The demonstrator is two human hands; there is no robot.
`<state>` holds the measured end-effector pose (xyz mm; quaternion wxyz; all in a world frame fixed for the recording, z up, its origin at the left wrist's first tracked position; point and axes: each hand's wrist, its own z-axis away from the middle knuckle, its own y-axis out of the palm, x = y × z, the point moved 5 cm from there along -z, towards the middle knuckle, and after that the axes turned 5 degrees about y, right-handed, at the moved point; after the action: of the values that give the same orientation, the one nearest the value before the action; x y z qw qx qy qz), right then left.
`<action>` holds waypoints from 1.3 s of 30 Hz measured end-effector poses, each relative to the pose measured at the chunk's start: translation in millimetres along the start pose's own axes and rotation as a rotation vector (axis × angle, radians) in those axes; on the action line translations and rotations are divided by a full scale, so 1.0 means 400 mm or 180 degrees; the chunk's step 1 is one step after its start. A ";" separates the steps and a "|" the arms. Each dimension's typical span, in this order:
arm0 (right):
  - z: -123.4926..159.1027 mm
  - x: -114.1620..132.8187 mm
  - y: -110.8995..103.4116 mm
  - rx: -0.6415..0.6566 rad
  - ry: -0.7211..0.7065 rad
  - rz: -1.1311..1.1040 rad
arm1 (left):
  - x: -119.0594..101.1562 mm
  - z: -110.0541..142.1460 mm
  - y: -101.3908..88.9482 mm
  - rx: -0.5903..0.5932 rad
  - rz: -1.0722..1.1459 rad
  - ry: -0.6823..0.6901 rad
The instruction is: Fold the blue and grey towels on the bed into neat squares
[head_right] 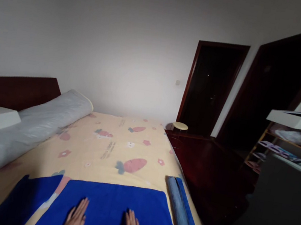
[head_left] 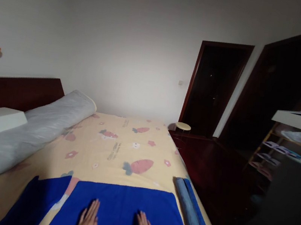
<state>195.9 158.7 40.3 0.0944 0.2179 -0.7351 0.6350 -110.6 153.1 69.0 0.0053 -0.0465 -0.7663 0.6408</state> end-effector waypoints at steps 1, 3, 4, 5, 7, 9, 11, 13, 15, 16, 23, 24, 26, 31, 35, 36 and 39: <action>-0.024 0.061 0.022 0.0174 -0.0190 -0.0112 | -0.069 -0.027 0.007 0.0061 0.0178 0.0185; -0.061 0.151 0.062 0.0506 -0.0400 -0.0294 | -0.185 -0.070 0.027 0.0349 0.0447 0.0510; -0.075 0.176 0.076 0.0651 -0.0455 -0.0360 | -0.225 -0.084 0.038 0.0537 0.0531 0.0599; -0.086 0.186 0.084 0.0779 -0.0503 -0.0400 | -0.251 -0.094 0.047 0.0692 0.0600 0.0670; -0.096 0.161 0.080 0.0890 -0.0542 -0.0393 | -0.255 -0.104 0.053 0.0819 0.0673 0.0678; -0.094 0.074 0.045 0.0730 -0.0395 -0.0262 | -0.191 -0.103 0.047 0.0699 0.0609 0.0433; -0.079 -0.060 -0.011 0.0313 0.0047 -0.0043 | -0.071 -0.088 0.038 0.0536 0.0356 -0.0073; -0.050 -0.199 -0.063 -0.0004 0.0364 0.0181 | 0.071 -0.059 0.034 0.0508 -0.0001 -0.0636; -0.020 -0.308 -0.100 -0.0160 0.0547 0.0350 | 0.195 -0.027 0.034 0.0555 -0.0311 -0.1133; -0.009 -0.344 -0.110 -0.0198 0.0625 0.0406 | 0.238 -0.015 0.031 0.0528 -0.0439 -0.1287; -0.079 -0.152 -0.039 -0.0053 0.0317 0.0081 | 0.047 -0.091 0.043 0.0114 -0.0176 -0.0191; -0.104 -0.084 -0.012 0.0071 0.0092 -0.0057 | -0.021 -0.116 0.054 0.0131 0.0034 0.0096; -0.150 0.040 0.044 0.0408 -0.0357 -0.0288 | -0.146 -0.163 0.081 0.0258 0.0389 0.0669; -0.229 0.121 0.077 0.0740 -0.0695 -0.0405 | -0.246 -0.232 0.118 0.0704 0.0647 0.1044; -0.248 -0.074 -0.017 0.0399 0.0103 0.0040 | -0.079 -0.249 0.089 0.0565 0.0213 0.0035; -0.247 -0.139 -0.045 0.0253 0.0350 0.0190 | -0.018 -0.248 0.082 0.0542 0.0050 -0.0262; -0.234 -0.312 -0.105 -0.0054 0.0857 0.0615 | 0.165 -0.235 0.074 0.0395 -0.0269 -0.0912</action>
<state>312.4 271.0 42.3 0.1324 0.0583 -0.7387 0.6583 -167.9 255.5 53.4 -0.0743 0.0781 -0.7194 0.6861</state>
